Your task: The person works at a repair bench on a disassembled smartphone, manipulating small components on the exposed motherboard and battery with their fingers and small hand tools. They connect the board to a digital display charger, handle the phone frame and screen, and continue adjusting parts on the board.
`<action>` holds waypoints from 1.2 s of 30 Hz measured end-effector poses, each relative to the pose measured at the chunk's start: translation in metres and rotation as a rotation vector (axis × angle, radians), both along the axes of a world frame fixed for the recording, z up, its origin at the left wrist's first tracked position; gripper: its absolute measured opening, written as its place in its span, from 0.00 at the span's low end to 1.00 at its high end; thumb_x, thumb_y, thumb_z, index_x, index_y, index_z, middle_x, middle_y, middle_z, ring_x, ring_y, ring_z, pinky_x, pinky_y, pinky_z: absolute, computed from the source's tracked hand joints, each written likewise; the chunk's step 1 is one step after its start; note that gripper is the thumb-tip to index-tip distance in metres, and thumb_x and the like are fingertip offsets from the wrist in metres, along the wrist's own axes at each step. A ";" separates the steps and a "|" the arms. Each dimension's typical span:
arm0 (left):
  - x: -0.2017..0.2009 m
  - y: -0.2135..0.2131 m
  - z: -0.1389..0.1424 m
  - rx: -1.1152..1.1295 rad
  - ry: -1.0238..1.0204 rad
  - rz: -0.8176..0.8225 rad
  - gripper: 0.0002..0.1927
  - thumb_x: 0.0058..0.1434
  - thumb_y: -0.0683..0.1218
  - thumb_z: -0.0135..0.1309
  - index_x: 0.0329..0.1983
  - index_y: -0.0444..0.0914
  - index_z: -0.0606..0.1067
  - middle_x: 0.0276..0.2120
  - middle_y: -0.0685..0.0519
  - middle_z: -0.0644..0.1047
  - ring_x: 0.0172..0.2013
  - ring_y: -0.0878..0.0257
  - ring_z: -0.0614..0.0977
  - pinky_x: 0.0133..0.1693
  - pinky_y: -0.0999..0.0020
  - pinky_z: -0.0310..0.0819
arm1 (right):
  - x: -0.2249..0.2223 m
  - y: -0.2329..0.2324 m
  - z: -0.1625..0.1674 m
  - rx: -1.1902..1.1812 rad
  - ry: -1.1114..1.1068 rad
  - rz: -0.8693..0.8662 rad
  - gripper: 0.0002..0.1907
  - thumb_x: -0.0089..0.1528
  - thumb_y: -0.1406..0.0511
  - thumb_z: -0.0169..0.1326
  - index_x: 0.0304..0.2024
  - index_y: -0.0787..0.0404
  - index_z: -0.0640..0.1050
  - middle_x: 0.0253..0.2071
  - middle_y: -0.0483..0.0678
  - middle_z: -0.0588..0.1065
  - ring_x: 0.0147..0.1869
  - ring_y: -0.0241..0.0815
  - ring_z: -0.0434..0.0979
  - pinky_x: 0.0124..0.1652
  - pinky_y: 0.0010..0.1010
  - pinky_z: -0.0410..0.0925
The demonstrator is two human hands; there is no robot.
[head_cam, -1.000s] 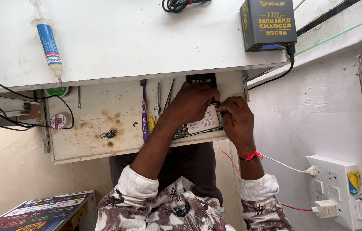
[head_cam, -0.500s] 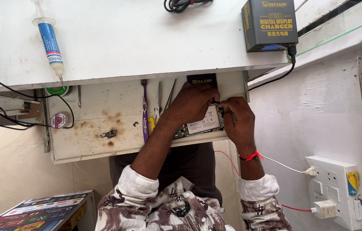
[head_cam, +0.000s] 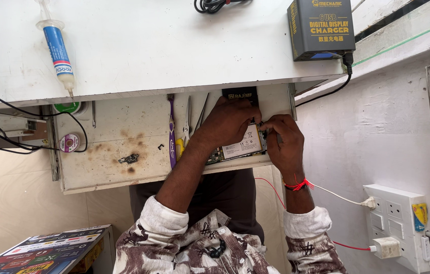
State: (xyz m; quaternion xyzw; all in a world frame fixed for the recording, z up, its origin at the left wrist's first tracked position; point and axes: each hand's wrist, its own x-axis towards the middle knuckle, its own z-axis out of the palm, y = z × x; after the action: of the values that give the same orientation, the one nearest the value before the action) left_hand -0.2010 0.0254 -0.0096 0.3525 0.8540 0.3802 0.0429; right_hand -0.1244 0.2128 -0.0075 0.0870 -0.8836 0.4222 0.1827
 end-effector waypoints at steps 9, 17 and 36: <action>-0.002 0.001 -0.003 -0.012 -0.001 -0.003 0.11 0.60 0.36 0.52 0.39 0.46 0.77 0.34 0.56 0.76 0.43 0.59 0.80 0.51 0.54 0.65 | -0.001 0.001 -0.004 0.010 -0.043 -0.027 0.16 0.58 0.81 0.47 0.37 0.62 0.82 0.42 0.49 0.76 0.39 0.39 0.79 0.36 0.30 0.71; -0.001 0.001 -0.001 0.021 0.021 0.019 0.10 0.61 0.37 0.53 0.41 0.44 0.76 0.35 0.55 0.77 0.45 0.59 0.80 0.51 0.54 0.65 | -0.001 0.001 -0.004 0.008 -0.035 -0.015 0.13 0.58 0.80 0.48 0.35 0.63 0.81 0.42 0.49 0.76 0.39 0.40 0.78 0.36 0.30 0.70; -0.002 0.001 -0.005 0.015 0.004 0.015 0.09 0.61 0.38 0.54 0.39 0.46 0.77 0.33 0.57 0.77 0.42 0.61 0.80 0.51 0.56 0.65 | -0.001 0.003 -0.005 0.010 -0.053 -0.002 0.14 0.58 0.81 0.48 0.35 0.63 0.82 0.43 0.48 0.76 0.39 0.39 0.78 0.35 0.30 0.70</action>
State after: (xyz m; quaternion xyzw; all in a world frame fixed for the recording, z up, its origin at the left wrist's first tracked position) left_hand -0.2030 0.0266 -0.0146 0.3472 0.8538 0.3862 0.0357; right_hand -0.1259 0.2157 -0.0122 0.0760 -0.8903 0.4199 0.1592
